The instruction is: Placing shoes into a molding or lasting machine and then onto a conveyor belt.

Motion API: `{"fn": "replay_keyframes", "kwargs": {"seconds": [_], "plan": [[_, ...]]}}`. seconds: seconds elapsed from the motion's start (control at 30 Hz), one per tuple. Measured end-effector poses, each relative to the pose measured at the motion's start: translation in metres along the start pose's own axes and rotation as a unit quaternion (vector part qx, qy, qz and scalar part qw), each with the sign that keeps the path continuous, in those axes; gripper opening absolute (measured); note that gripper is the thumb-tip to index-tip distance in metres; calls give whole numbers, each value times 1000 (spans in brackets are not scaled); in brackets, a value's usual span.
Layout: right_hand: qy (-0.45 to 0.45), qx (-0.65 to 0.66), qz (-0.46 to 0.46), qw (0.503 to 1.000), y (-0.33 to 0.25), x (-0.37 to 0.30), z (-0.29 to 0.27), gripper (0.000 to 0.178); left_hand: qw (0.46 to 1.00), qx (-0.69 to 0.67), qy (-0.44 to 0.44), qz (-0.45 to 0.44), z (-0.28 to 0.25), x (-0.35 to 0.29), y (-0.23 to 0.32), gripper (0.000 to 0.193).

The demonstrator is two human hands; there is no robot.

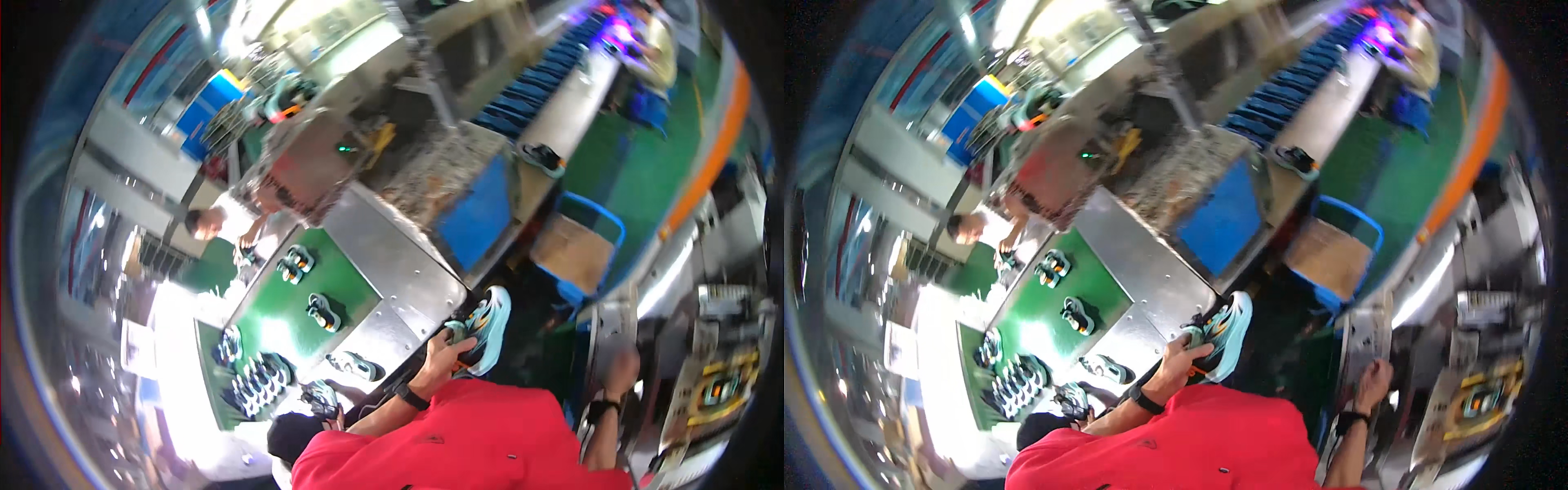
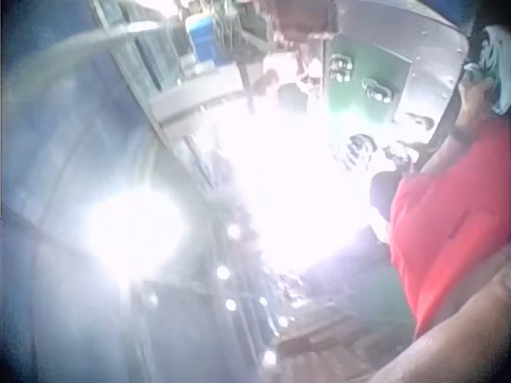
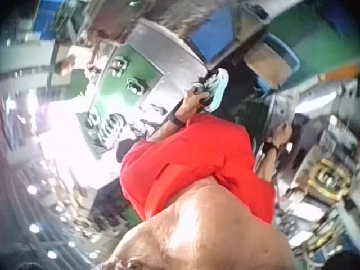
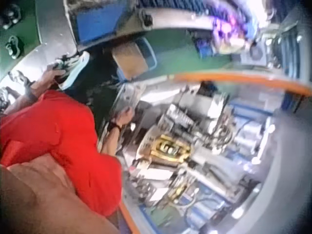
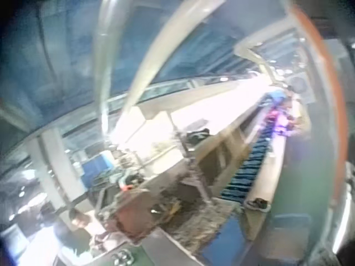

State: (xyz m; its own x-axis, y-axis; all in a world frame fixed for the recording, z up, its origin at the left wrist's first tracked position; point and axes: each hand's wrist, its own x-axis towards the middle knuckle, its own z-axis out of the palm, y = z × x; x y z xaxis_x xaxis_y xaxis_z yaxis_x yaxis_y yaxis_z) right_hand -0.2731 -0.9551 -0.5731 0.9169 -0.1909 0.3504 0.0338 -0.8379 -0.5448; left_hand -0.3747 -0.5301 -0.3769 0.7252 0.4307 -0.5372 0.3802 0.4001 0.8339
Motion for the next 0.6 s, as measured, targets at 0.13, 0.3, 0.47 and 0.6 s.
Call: {"fn": "replay_keyframes", "kwargs": {"seconds": [0.13, 0.3, 0.47, 0.6], "plan": [[76, 67, -49, 994, -85, 78, -22, 12, 983, 73, 159, -61, -75, 15, 14, 39], [-21, 272, -179, 945, -289, 219, -25, 14, 957, -139, 252, 42, -206, 94, -28, 39], [-88, 308, -368, 873, -553, 318, -4, 20, 919, -122, 363, 92, -336, 173, -38, 34], [-247, 239, -426, 837, -745, 368, 39, 41, 863, 74, 494, 77, -423, 230, -42, 60]]}}
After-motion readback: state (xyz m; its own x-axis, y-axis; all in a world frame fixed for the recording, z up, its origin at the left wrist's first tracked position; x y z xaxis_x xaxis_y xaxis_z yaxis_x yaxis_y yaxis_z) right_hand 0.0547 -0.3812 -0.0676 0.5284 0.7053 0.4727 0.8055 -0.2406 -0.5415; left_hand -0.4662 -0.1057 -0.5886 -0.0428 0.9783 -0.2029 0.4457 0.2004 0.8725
